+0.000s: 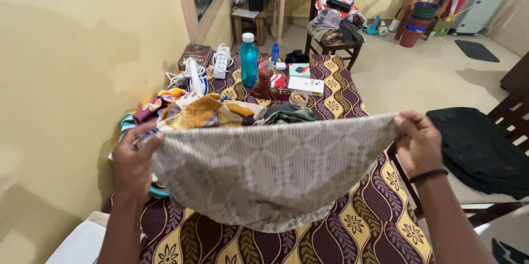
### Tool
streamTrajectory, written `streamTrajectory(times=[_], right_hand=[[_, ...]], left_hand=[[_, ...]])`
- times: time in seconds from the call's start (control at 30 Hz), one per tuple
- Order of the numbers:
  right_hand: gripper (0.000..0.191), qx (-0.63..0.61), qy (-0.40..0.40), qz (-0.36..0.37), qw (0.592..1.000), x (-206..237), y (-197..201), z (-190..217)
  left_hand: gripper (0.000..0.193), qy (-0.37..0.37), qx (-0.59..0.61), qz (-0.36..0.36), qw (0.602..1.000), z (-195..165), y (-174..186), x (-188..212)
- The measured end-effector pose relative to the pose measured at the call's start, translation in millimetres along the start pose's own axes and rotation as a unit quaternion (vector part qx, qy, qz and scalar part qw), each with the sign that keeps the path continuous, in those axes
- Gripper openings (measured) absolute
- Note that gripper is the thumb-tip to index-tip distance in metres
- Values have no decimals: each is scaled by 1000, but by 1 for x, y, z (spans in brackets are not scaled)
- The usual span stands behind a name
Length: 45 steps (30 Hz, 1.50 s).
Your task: The person folds several pieces of clothing on a bed. They pick up each item, unfold it, smooth it out, and fold it into a neat rectangle, then place it on a growing stack. The items include a patterned cloth, a plaid shirt, and other garments.
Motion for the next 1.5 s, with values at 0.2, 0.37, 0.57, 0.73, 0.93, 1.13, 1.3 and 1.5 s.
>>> streamTrajectory(times=[0.2, 0.37, 0.57, 0.73, 0.93, 1.13, 1.3, 1.5], right_hand=[[16, -222, 5, 35, 974, -14, -23, 32], [11, -267, -34, 56, 961, -18, -19, 37], [10, -170, -98, 14, 981, -10, 22, 7], [10, -34, -55, 1, 998, 10, 48, 3], [15, -17, -11, 2, 1000, 42, 41, 34], [21, -8, 92, 6, 996, 61, 22, 68], [18, -49, 94, 20, 994, 68, 6, 86], [28, -8, 107, 57, 993, 56, 8, 79]], left_hand=[[58, -37, 152, 107, 982, -62, -36, -28], [73, -26, 149, 77, 986, -60, -55, -31], [32, 74, -12, 69, 995, 10, -40, -7], [31, 74, -92, 59, 991, 24, -18, 7], [28, 108, -27, -10, 994, -23, -13, 16], [37, 79, 154, 92, 981, -70, -2, 21], [38, -58, 33, 23, 997, -81, 1, 21], [36, 5, 74, -25, 997, -55, 3, 12]])
Point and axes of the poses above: each hand's wrist, its own x-axis away from the middle knuckle, its own y-axis out of the back of the hand, z = x × y, the point moved 1 cm from there along -x, towards the middle knuckle, and after that the axes turned 11 degrees about -z, right-handed, at the moved point
